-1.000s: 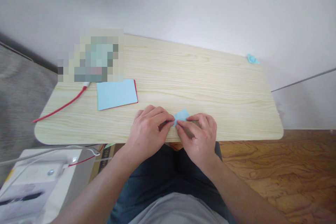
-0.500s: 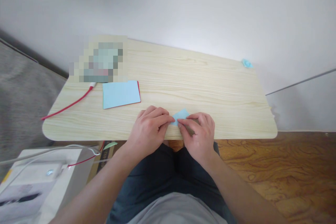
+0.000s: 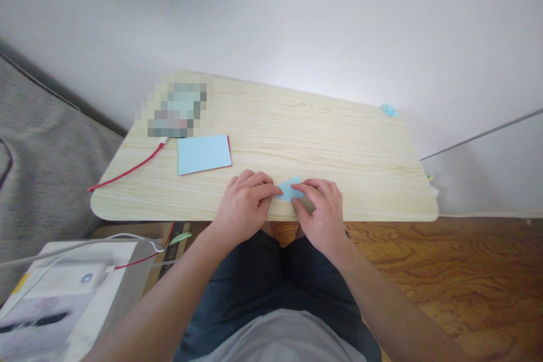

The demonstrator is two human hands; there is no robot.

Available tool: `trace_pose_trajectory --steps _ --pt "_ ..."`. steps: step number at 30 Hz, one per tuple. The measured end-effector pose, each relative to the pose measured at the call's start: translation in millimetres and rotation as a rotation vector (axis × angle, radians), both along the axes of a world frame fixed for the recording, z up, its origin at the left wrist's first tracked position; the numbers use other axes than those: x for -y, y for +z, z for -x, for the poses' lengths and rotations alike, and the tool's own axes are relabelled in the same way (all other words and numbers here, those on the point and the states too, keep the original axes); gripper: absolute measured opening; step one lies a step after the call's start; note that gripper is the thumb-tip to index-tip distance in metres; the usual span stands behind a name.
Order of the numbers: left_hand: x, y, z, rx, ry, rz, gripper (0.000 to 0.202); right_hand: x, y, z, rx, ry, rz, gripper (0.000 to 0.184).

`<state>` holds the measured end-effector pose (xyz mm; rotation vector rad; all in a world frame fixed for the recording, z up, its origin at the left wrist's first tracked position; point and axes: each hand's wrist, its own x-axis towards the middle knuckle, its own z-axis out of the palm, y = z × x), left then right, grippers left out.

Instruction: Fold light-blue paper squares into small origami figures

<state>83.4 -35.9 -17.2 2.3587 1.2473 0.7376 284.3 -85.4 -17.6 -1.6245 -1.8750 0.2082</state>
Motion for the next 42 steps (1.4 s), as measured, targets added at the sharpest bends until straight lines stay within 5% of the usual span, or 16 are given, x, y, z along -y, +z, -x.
trace_pose_trajectory --steps 7,11,18,32,42 --pt "1.0 0.2 0.5 0.003 -0.018 -0.025 0.031 16.4 4.8 -18.8 0.03 0.271 0.02 0.055" --pt "2.5 1.0 -0.3 -0.004 -0.031 -0.036 0.031 21.9 -0.5 -29.6 0.097 0.337 0.036 0.048" --pt "10.4 11.6 -4.8 -0.045 0.004 -0.069 0.015 18.3 -3.7 -33.3 0.042 0.364 -0.046 0.016" --pt "12.3 14.2 -5.1 -0.084 0.012 -0.078 0.011 9.8 0.9 -25.3 -0.016 0.355 -0.013 0.009" --pt "10.3 9.7 -2.0 -0.098 -0.087 -0.063 0.012 1.0 2.8 -4.0 0.012 0.193 0.047 0.01"
